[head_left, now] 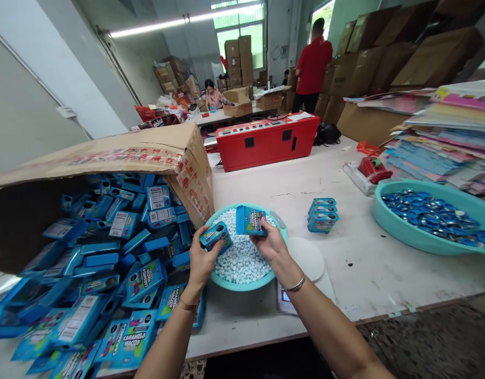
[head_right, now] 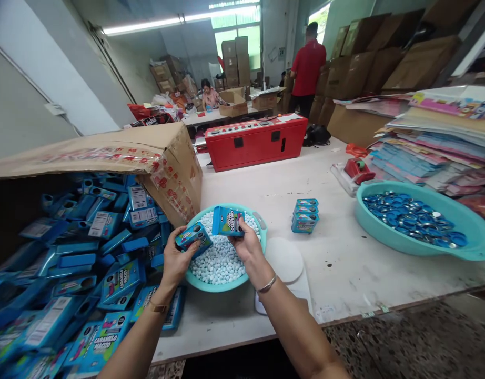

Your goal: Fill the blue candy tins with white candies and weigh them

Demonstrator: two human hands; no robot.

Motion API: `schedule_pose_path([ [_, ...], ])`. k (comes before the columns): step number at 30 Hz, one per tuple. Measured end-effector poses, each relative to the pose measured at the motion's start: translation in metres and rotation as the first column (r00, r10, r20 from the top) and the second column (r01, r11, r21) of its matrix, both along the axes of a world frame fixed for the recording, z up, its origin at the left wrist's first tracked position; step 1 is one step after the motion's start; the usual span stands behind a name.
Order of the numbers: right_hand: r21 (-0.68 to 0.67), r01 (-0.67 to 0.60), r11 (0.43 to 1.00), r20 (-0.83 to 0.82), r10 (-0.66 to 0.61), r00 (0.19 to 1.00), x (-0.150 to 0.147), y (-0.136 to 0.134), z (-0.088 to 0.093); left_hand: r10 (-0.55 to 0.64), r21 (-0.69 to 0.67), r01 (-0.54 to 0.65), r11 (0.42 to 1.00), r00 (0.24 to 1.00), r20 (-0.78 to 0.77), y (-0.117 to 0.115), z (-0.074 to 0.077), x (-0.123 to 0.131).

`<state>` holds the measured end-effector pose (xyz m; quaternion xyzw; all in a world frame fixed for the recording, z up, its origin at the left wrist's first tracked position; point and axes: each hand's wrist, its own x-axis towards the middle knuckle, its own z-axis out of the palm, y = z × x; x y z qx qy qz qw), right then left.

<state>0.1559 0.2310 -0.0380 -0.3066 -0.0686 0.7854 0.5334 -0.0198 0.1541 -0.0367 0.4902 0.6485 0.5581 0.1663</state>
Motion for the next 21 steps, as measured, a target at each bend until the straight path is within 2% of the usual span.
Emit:
schedule_pose_path([
  [3,-0.056,-0.016,0.998,-0.031,0.014,0.999,-0.004,-0.004,0.001,-0.005,0.015,0.005,1.0,0.999,-0.032,-0.001,0.001,0.003],
  [7,-0.028,-0.031,0.999,-0.056,0.029,0.998,-0.004,-0.004,-0.003,-0.02,0.002,0.02,1.0,0.998,-0.056,-0.004,0.0,0.002],
  [9,-0.017,-0.025,1.0,-0.074,0.023,0.997,-0.003,-0.003,-0.005,0.033,0.055,-0.027,0.998,0.992,-0.119,-0.008,0.002,0.002],
  [12,-0.001,-0.017,1.0,-0.062,0.017,0.998,-0.003,-0.002,-0.005,0.195,0.251,-0.123,0.96,0.938,-0.285,-0.016,0.017,0.012],
  [14,0.038,-0.018,0.999,-0.057,0.02,0.998,-0.005,-0.004,-0.002,0.209,0.329,-0.088,0.94,0.912,-0.352,-0.018,0.035,0.023],
  [16,0.066,-0.025,0.998,-0.067,0.03,0.997,-0.007,-0.009,0.001,0.093,0.258,0.009,0.966,0.92,-0.382,-0.015,0.054,0.036],
  [18,0.052,-0.051,0.997,-0.085,0.055,0.995,-0.008,-0.014,0.007,-0.062,0.089,0.105,0.991,0.918,-0.393,-0.008,0.069,0.048],
  [21,0.021,-0.057,0.998,-0.125,0.059,0.99,-0.006,-0.021,0.016,-0.188,-0.101,0.161,0.982,0.897,-0.4,0.001,0.077,0.057],
])
